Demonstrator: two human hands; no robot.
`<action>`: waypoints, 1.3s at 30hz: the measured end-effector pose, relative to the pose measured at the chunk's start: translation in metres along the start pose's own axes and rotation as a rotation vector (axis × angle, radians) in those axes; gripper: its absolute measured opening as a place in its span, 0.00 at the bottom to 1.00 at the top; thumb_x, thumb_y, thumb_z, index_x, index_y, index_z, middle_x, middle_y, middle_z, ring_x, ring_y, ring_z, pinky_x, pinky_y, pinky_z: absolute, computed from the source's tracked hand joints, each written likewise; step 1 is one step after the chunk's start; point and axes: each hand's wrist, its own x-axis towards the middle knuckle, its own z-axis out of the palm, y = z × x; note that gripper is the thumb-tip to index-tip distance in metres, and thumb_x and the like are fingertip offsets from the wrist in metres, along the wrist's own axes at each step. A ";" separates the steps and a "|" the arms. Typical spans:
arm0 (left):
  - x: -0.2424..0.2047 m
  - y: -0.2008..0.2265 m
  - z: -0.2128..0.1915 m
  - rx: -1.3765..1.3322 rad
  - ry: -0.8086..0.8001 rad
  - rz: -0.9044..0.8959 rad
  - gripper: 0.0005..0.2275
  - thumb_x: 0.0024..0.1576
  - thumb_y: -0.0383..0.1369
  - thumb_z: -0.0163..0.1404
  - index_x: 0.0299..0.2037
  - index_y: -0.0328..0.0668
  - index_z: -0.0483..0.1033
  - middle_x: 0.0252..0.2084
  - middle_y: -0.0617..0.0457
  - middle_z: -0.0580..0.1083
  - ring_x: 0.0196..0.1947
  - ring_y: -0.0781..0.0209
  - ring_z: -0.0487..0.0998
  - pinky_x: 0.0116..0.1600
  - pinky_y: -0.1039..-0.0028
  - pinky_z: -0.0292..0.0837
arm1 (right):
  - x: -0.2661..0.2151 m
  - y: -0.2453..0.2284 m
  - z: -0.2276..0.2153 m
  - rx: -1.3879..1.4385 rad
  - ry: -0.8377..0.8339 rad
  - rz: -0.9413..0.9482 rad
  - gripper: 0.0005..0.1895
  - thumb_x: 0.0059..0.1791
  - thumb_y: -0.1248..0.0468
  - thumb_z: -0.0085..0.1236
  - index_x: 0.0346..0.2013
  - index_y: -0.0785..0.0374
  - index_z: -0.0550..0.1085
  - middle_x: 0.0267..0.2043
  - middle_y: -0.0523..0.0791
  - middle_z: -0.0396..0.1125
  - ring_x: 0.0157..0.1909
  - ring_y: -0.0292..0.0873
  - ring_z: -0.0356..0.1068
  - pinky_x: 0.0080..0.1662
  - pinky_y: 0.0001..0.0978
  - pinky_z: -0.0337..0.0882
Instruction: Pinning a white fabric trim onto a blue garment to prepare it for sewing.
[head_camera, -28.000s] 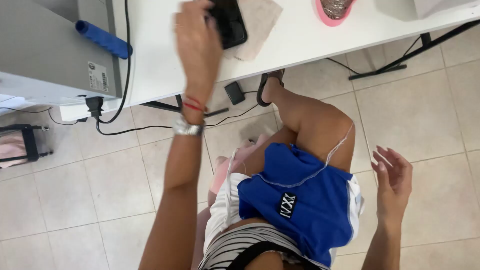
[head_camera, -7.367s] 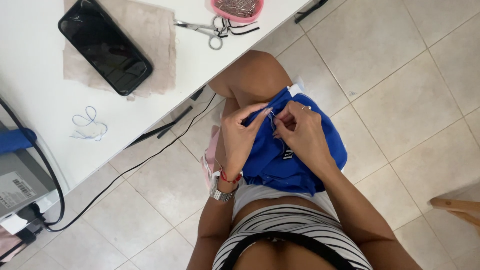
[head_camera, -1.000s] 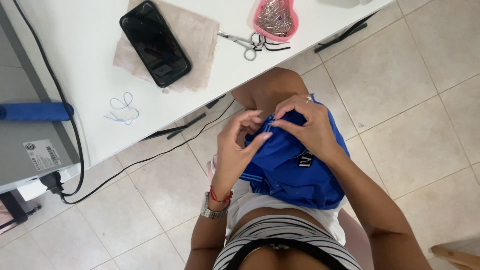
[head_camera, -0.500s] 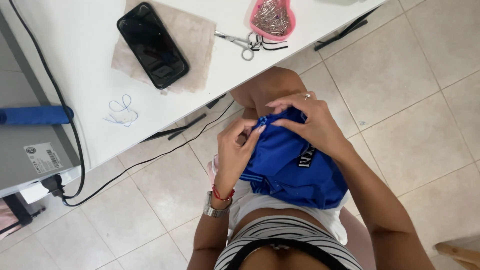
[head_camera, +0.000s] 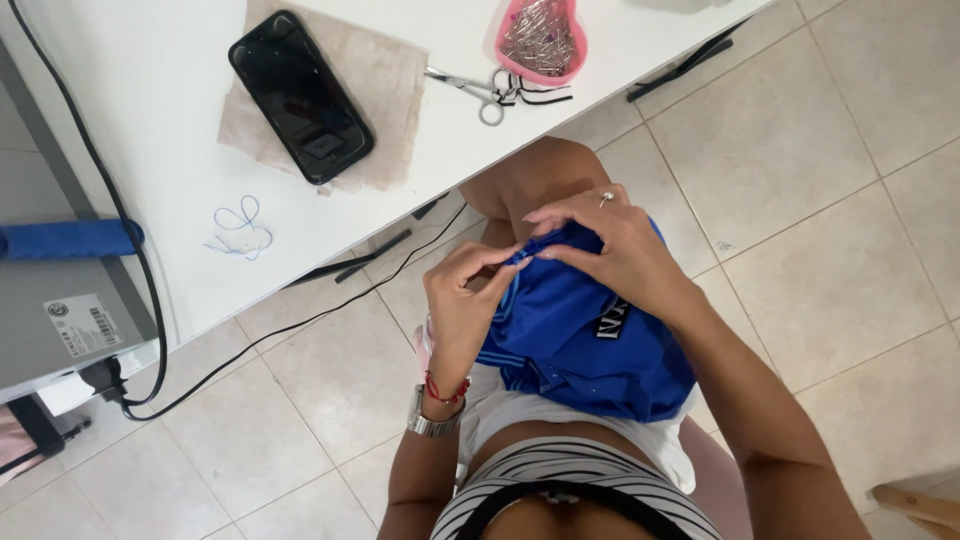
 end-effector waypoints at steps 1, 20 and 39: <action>0.001 0.000 0.000 -0.002 0.003 0.001 0.05 0.58 0.24 0.67 0.42 0.41 0.89 0.30 0.49 0.82 0.32 0.61 0.84 0.37 0.71 0.81 | 0.011 0.000 -0.013 -0.002 -0.002 -0.002 0.19 0.48 0.65 0.76 0.54 0.55 0.82 0.44 0.40 0.81 0.51 0.41 0.80 0.63 0.34 0.65; -0.002 -0.012 -0.009 0.034 -0.002 0.015 0.07 0.55 0.23 0.69 0.41 0.40 0.88 0.35 0.53 0.84 0.34 0.69 0.81 0.41 0.81 0.78 | 0.167 0.105 -0.020 -0.877 0.088 -0.320 0.11 0.43 0.64 0.76 0.36 0.54 0.80 0.43 0.43 0.70 0.42 0.50 0.70 0.47 0.43 0.65; -0.006 -0.012 -0.016 -0.002 -0.030 0.004 0.06 0.56 0.24 0.68 0.42 0.39 0.88 0.36 0.52 0.83 0.33 0.69 0.80 0.37 0.81 0.75 | 0.162 0.090 -0.031 -0.747 0.086 -0.247 0.10 0.55 0.74 0.69 0.38 0.64 0.73 0.36 0.46 0.73 0.37 0.53 0.71 0.32 0.45 0.67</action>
